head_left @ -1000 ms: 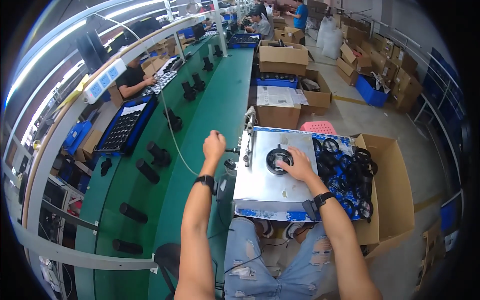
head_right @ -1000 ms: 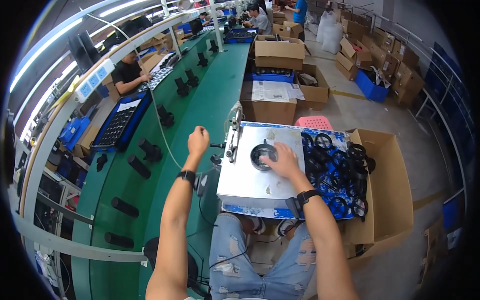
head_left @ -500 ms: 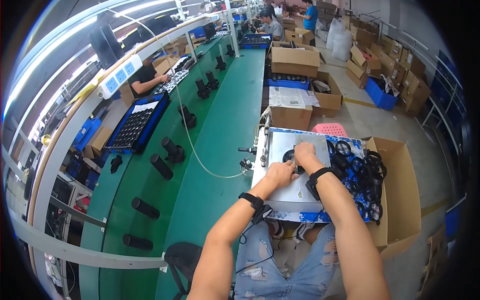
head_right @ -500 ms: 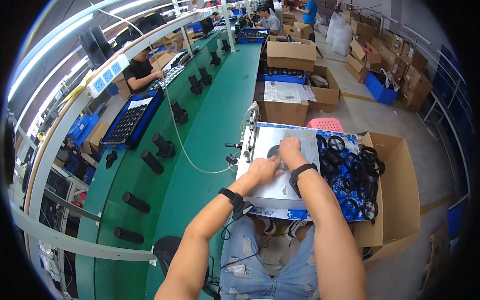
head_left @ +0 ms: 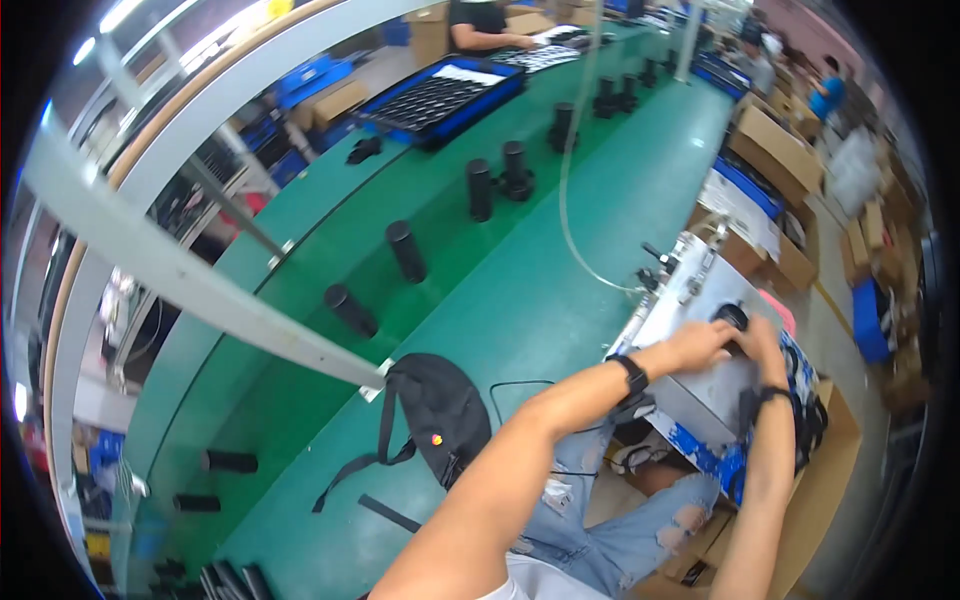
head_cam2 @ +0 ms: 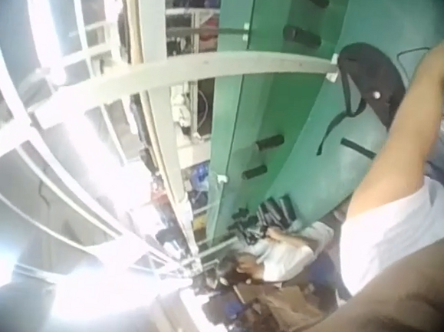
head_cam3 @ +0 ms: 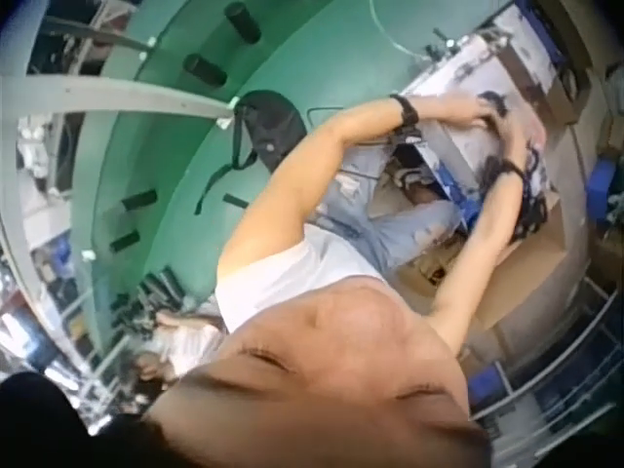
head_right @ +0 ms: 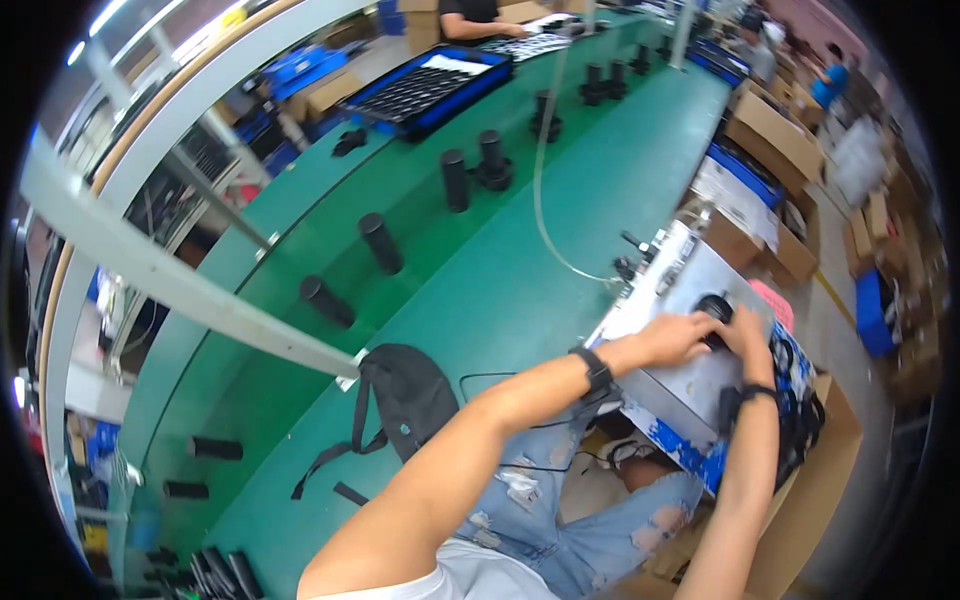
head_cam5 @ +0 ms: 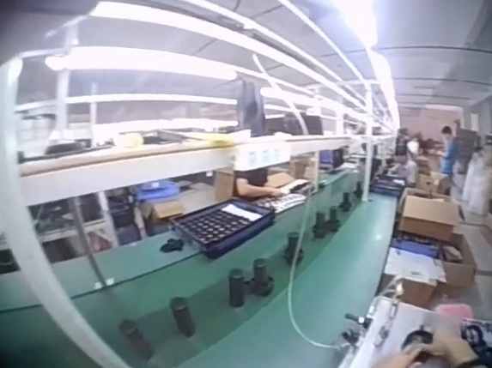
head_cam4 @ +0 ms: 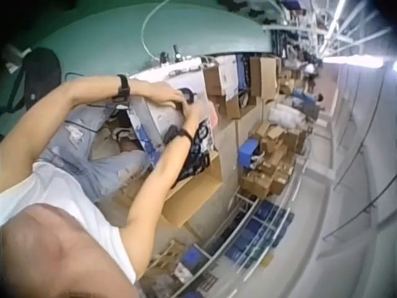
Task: Assembling optical components using a manual press tool on an assembly line.
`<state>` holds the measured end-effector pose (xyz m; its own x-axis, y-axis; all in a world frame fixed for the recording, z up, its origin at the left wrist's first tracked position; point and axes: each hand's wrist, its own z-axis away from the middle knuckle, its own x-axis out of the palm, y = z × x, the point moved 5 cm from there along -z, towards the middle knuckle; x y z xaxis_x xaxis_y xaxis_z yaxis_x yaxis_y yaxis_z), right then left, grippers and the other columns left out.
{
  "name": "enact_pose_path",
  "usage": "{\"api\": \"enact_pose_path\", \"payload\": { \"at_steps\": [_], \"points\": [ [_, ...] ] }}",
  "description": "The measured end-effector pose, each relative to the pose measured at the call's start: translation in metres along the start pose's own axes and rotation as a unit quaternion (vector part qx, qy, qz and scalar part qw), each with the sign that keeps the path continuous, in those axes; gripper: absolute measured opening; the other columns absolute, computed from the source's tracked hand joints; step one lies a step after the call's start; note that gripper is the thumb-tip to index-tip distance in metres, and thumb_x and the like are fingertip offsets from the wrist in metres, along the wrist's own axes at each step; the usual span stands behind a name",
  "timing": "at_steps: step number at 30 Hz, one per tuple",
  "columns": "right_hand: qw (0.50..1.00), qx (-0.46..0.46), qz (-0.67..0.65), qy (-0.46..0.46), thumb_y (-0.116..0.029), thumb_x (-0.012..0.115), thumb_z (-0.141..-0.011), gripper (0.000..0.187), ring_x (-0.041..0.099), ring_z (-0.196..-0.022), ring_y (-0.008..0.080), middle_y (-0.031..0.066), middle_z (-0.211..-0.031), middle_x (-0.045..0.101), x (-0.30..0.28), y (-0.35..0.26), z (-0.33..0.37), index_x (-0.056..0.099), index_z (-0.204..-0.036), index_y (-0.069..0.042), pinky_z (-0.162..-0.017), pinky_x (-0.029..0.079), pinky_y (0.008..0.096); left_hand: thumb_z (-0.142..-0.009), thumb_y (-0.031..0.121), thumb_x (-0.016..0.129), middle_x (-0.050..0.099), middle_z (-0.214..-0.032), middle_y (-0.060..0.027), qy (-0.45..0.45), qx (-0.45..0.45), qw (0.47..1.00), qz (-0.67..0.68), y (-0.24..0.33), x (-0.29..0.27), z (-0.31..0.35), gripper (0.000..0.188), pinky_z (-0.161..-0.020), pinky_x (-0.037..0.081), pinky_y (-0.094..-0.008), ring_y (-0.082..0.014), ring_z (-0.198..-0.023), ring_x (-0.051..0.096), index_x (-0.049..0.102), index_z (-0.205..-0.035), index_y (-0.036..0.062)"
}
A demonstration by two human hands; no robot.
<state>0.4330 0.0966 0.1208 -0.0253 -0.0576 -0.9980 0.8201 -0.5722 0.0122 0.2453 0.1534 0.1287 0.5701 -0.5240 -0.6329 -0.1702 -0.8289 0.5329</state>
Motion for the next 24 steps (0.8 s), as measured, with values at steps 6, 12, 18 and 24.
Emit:
{"api": "enact_pose_path", "payload": {
  "at_steps": [6, 12, 18, 24],
  "points": [
    [0.763, 0.104, -0.601, 0.213, -0.030, 0.051, -0.099, 0.032, 0.044, -0.047, 0.0042, -0.0018, -0.060, 0.052, 0.024, 0.096, 0.074, 0.053, -0.076, -0.009, -0.043, 0.033, 0.0193, -0.074, 0.020, 0.059, 0.064, -0.074, -0.0139, 0.205, -0.119, 0.949, -0.208, -0.066, -0.234, 0.067, 0.015, -0.065, 0.051, -0.0463, -0.0323, -0.072, 0.063, 0.066, -0.074, 0.0069],
    [0.836, 0.036, -0.493, 0.238, -0.025, 0.052, -0.100, 0.034, 0.039, -0.048, 0.0030, -0.0032, -0.058, 0.046, 0.037, 0.077, 0.058, 0.049, -0.071, -0.008, -0.045, 0.030, 0.0199, -0.077, 0.019, 0.065, 0.057, -0.119, -0.0209, 0.081, -0.301, 0.830, -0.463, -0.233, -0.367, 0.105, 0.051, -0.081, 0.051, -0.0484, -0.0382, -0.101, 0.060, 0.051, -0.124, 0.0067],
    [0.807, 0.072, -0.535, 0.240, -0.019, 0.054, -0.098, 0.031, 0.039, -0.048, 0.0027, -0.0035, -0.057, 0.046, 0.031, 0.073, 0.078, 0.049, -0.070, -0.007, -0.045, 0.030, 0.0199, -0.073, 0.035, 0.076, 0.020, -0.155, -0.0128, 0.019, -0.485, 0.788, -0.379, -0.298, -0.336, 0.079, 0.091, -0.104, 0.042, -0.0490, -0.0483, -0.127, 0.040, 0.025, -0.148, 0.0239],
    [0.787, 0.082, -0.561, 0.241, -0.021, 0.054, -0.098, 0.031, 0.039, -0.046, 0.0028, -0.0035, -0.056, 0.046, 0.016, 0.058, 0.079, 0.049, -0.071, -0.008, -0.043, 0.029, 0.0192, -0.077, 0.022, 0.074, 0.049, -0.115, -0.0089, 0.050, -0.365, 0.812, -0.453, -0.275, -0.307, 0.094, 0.050, -0.081, 0.053, -0.0472, -0.0363, -0.100, 0.056, 0.054, -0.122, 0.0159]
  ]
}}
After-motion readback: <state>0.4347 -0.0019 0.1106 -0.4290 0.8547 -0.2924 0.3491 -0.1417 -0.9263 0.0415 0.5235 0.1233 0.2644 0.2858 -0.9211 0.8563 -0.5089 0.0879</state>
